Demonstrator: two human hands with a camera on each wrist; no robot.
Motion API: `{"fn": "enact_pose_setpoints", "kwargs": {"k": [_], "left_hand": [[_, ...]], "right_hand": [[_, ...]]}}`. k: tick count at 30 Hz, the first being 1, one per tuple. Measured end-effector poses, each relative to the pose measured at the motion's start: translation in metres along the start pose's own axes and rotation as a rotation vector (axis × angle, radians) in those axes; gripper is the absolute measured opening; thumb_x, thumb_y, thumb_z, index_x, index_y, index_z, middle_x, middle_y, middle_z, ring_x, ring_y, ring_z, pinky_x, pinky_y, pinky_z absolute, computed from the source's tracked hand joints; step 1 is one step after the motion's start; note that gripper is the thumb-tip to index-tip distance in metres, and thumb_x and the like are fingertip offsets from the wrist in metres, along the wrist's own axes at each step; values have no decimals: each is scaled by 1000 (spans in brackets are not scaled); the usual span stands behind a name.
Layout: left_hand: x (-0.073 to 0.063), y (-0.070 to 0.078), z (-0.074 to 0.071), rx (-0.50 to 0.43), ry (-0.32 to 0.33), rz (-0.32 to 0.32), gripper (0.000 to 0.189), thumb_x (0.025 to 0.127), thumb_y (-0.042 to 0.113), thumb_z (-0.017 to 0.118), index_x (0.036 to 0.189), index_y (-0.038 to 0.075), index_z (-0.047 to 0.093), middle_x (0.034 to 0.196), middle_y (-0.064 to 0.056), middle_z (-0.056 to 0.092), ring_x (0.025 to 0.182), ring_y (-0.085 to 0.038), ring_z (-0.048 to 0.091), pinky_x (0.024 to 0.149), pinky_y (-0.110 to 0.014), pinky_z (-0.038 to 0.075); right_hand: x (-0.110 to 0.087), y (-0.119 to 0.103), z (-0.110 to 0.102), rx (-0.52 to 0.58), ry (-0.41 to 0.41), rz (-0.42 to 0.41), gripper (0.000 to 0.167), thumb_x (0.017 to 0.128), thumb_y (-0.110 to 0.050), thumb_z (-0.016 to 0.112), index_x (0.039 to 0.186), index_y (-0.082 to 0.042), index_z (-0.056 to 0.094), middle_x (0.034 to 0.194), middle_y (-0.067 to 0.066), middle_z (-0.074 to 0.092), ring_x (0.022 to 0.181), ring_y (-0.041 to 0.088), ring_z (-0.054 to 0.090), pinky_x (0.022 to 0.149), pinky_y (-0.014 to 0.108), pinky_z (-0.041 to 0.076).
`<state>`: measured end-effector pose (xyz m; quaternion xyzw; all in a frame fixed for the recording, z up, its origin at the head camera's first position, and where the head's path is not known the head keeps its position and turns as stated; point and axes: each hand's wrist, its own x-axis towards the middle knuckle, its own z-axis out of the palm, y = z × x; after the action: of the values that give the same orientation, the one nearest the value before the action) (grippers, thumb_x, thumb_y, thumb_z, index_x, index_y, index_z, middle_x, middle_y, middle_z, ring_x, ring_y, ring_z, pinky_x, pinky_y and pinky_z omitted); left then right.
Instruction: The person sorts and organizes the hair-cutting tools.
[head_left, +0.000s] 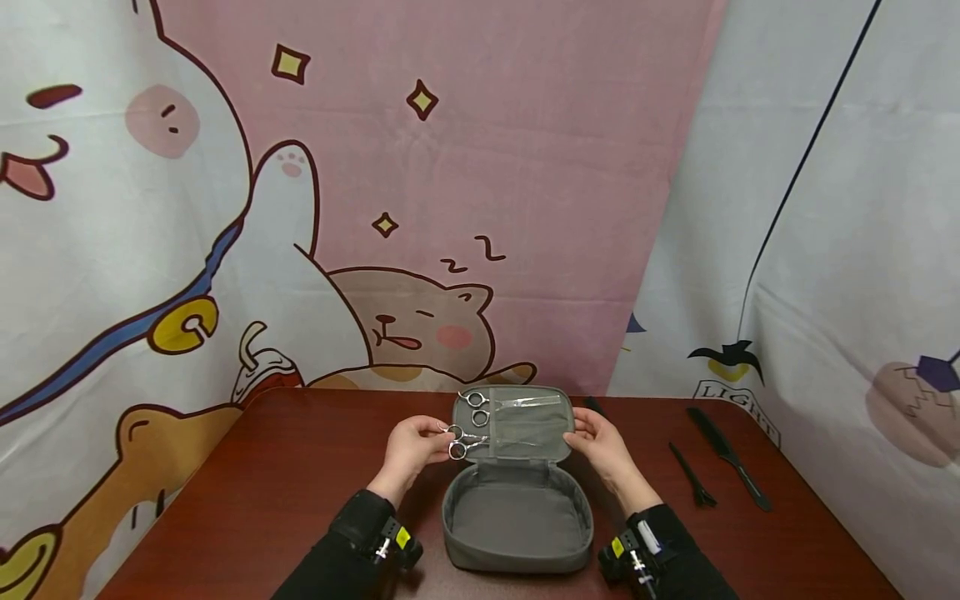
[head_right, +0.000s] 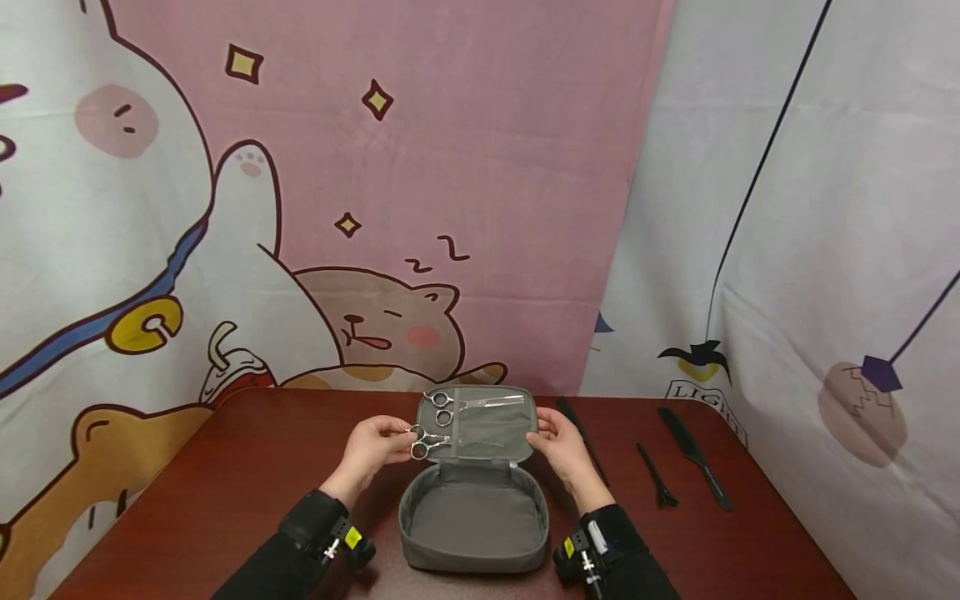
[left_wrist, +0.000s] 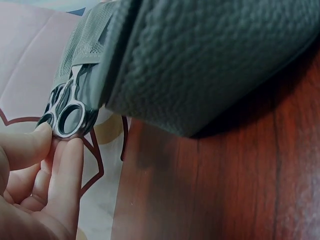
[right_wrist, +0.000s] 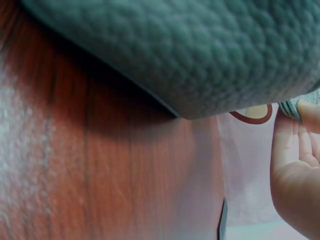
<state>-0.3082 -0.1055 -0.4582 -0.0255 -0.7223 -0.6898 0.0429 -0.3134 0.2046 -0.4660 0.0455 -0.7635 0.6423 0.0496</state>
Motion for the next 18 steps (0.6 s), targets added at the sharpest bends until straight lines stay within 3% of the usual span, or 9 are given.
{"fn": "enact_pose_setpoints", "kwargs": {"k": [8, 18], "left_hand": [[1, 3, 11, 33, -8, 27, 16, 79, -9, 75, 88, -10, 62, 75, -9, 65, 61, -20, 68, 59, -37, 58], [-1, 12, 19, 206, 42, 46, 16, 79, 0, 79, 84, -2, 65, 71, -5, 65, 63, -21, 70, 57, -34, 58]], "right_hand": [[0, 1, -1, 3, 2, -13, 44, 92, 10, 60, 134, 13, 48, 113, 23, 59, 93, 17, 58, 75, 21, 49], [0, 0, -1, 23, 5, -22, 44, 91, 10, 61, 134, 13, 48, 111, 22, 59, 92, 15, 57, 76, 20, 49]]}}
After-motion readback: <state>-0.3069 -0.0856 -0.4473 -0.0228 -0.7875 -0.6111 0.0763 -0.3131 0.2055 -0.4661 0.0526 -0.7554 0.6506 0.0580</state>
